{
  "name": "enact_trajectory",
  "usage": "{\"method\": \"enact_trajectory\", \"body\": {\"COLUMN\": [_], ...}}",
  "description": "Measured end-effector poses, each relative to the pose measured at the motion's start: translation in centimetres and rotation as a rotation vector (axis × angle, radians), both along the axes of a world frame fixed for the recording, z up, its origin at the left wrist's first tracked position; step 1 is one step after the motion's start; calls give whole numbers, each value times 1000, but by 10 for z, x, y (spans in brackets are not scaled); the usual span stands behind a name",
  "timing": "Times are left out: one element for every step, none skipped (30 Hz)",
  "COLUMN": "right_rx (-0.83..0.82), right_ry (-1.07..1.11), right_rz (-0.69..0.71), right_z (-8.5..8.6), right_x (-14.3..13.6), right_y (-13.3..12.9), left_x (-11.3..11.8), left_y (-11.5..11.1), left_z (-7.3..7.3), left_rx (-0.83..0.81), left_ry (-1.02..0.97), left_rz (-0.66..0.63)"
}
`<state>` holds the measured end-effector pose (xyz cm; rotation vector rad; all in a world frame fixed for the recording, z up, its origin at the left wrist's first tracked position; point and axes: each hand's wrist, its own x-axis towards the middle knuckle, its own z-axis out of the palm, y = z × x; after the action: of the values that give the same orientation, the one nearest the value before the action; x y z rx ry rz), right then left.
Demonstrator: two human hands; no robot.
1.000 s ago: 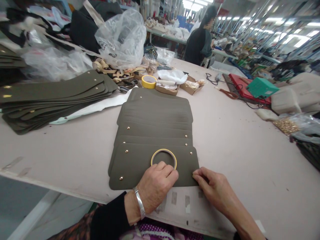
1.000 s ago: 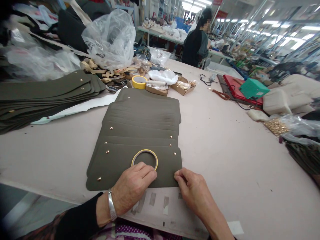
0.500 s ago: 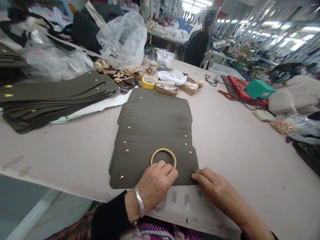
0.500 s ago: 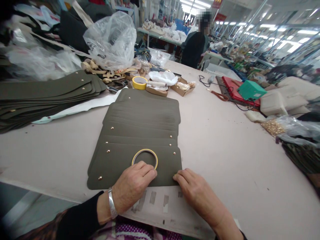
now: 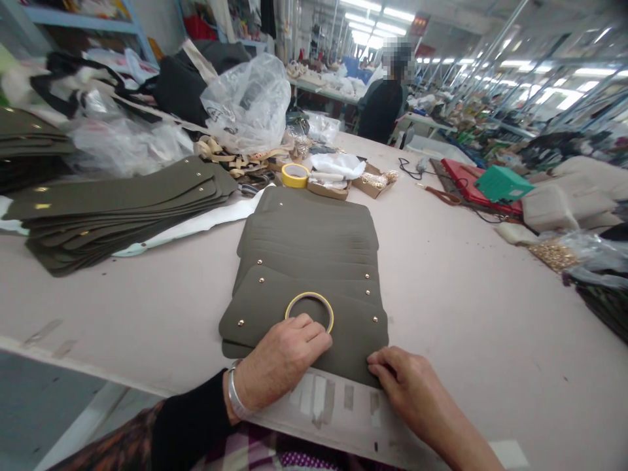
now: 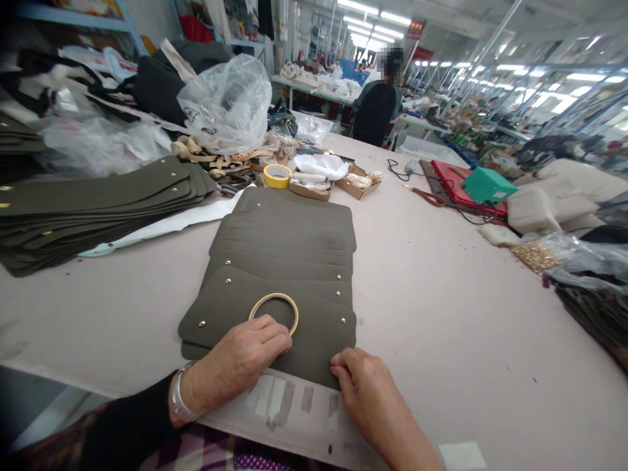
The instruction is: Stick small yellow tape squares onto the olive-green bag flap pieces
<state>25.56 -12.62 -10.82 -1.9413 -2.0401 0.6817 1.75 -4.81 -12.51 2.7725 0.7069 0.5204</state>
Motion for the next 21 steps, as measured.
{"method": "enact_trajectory", "body": {"right_rx": [2, 6, 26, 73, 147, 236, 329, 410, 468, 505, 525, 536, 543, 547, 550, 557, 567, 577, 586, 599, 615], "right_ry": [35, 76, 117, 152, 182, 205, 223, 237, 254, 267, 275, 276, 273, 263, 250, 234, 219, 201, 182, 164, 147], "right_rz": [-20, -42, -63, -78, -81, -66, -33, 17, 76, 132, 178, 216, 244, 267, 286, 304, 319, 331, 338, 339, 333], "right_z": [0, 1, 3, 6, 9, 13, 17, 21, 24, 26, 27, 27, 27, 26, 25, 24, 22, 21, 20, 19, 19], "right_x": [0, -1, -1, -3, -5, -8, -13, -18, -23, -29, -33, -37, -40, -42, -43, -44, -44, -44, -43, -43, -44], "right_y": [-1, -2, -2, -3, -3, -3, -3, -2, -2, -1, 0, 1, 2, 2, 3, 3, 2, 2, 2, 1, 1], "left_x": [-1, -2, -1, -1, 0, 1, 2, 3, 4, 5, 5, 6, 7, 8, 9, 10, 11, 12, 13, 13, 13], "left_y": [-1, -3, -5, -9, -12, -16, -20, -23, -26, -28, -29, -31, -32, -32, -33, -34, -35, -36, -37, -38, -39], "left_z": [0, 1, 3, 5, 7, 11, 14, 17, 19, 21, 22, 22, 22, 21, 20, 20, 20, 20, 21, 22, 24], "left_rx": [-7, -24, -56, -102, -157, -206, -245, -270, -280, -278, -270, -262, -251, -235, -223, -216, -216, -221, -231, -245, -259], "left_ry": [-32, -80, -142, -208, -271, -324, -353, -359, -351, -335, -316, -294, -276, -267, -261, -258, -258, -259, -261, -258, -251], "left_rz": [-2, 3, 12, 26, 42, 56, 60, 55, 48, 40, 40, 47, 62, 83, 102, 119, 132, 139, 142, 140, 137]}}
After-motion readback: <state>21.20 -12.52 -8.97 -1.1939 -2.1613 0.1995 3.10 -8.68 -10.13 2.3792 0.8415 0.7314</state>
